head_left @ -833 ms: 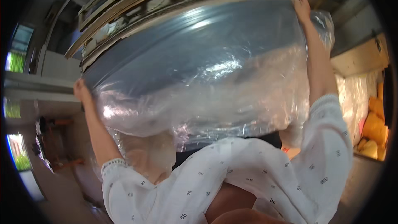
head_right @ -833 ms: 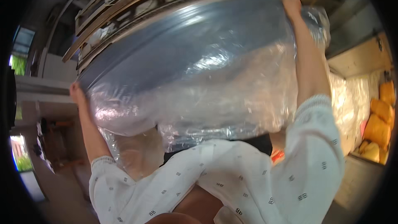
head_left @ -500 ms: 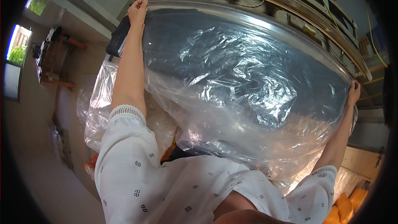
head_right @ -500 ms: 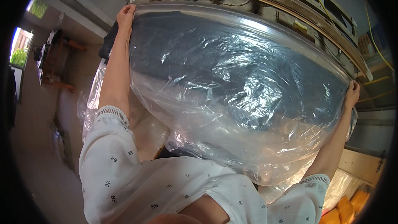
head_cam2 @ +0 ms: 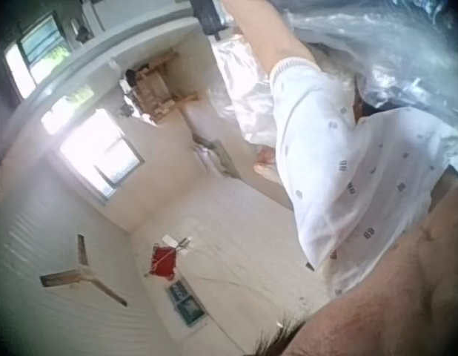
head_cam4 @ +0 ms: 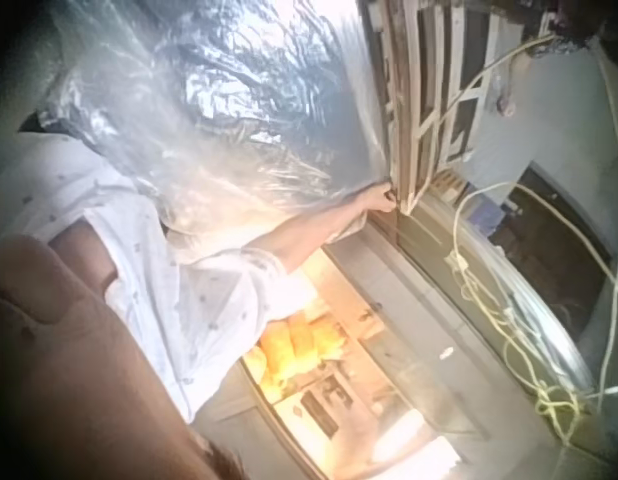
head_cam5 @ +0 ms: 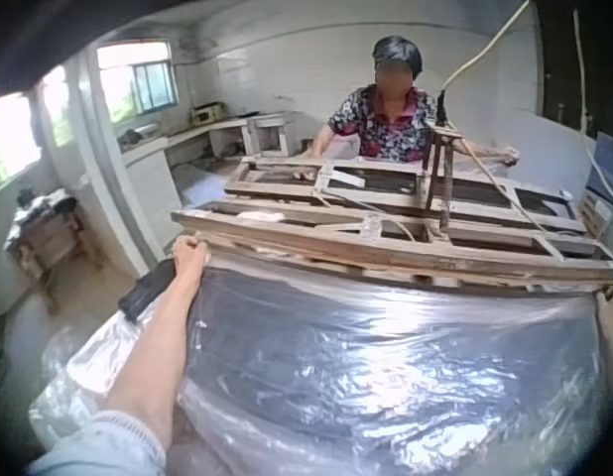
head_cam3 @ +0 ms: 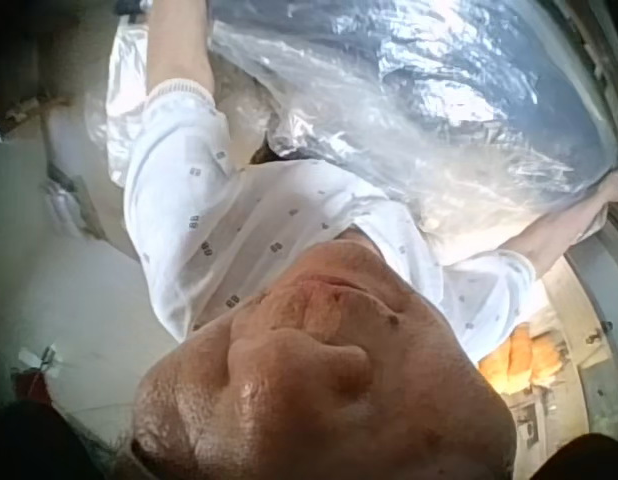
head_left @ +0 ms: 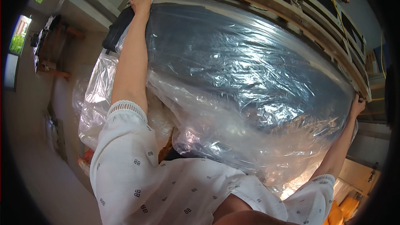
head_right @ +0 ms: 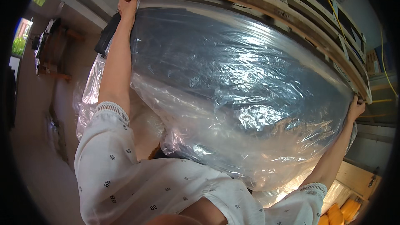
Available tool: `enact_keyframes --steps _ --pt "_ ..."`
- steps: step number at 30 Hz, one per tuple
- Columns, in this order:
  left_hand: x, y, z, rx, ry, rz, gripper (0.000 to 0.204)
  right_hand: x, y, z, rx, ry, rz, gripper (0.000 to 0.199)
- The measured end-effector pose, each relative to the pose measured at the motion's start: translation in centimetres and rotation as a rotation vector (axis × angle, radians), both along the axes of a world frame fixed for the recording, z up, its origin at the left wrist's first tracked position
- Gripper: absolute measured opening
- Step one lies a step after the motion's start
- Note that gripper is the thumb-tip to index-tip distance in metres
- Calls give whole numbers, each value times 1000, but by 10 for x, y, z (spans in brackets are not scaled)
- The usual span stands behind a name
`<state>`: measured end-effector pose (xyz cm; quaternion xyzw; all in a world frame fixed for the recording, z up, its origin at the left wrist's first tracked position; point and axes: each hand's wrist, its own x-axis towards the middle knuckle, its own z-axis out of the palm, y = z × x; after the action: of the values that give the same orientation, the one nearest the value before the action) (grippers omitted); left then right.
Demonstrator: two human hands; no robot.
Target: The person is seen wrapping a large rectangular object, possibly a cushion or mattress part, in a large plastic sheet.
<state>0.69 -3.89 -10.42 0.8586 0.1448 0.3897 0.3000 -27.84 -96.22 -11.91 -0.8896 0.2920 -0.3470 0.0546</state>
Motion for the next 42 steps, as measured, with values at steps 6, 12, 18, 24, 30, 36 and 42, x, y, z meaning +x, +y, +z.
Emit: enact_keyframes --steps 6,12,18,24,30,36,42 --pt "4 22 9 -1051 -210 -264 23 -6 6 1 378 -365 88 45" --pt "25 67 -7 7 40 50 36 -11 -1 12 385 -271 203 51" --pt "-33 9 30 -452 393 -497 41 -48 78 47 -89 542 -57 55" --pt "-34 277 92 -235 280 -319 43 -78 223 68 911 177 656 24" --pt "-66 131 105 782 84 -74 45 -131 319 109 796 53 855 24" --pt "-273 -307 140 39 276 -1316 45 -168 342 127 738 -34 890 19" --pt "-329 -411 95 -197 340 -1655 17 -219 321 134 205 90 850 25"
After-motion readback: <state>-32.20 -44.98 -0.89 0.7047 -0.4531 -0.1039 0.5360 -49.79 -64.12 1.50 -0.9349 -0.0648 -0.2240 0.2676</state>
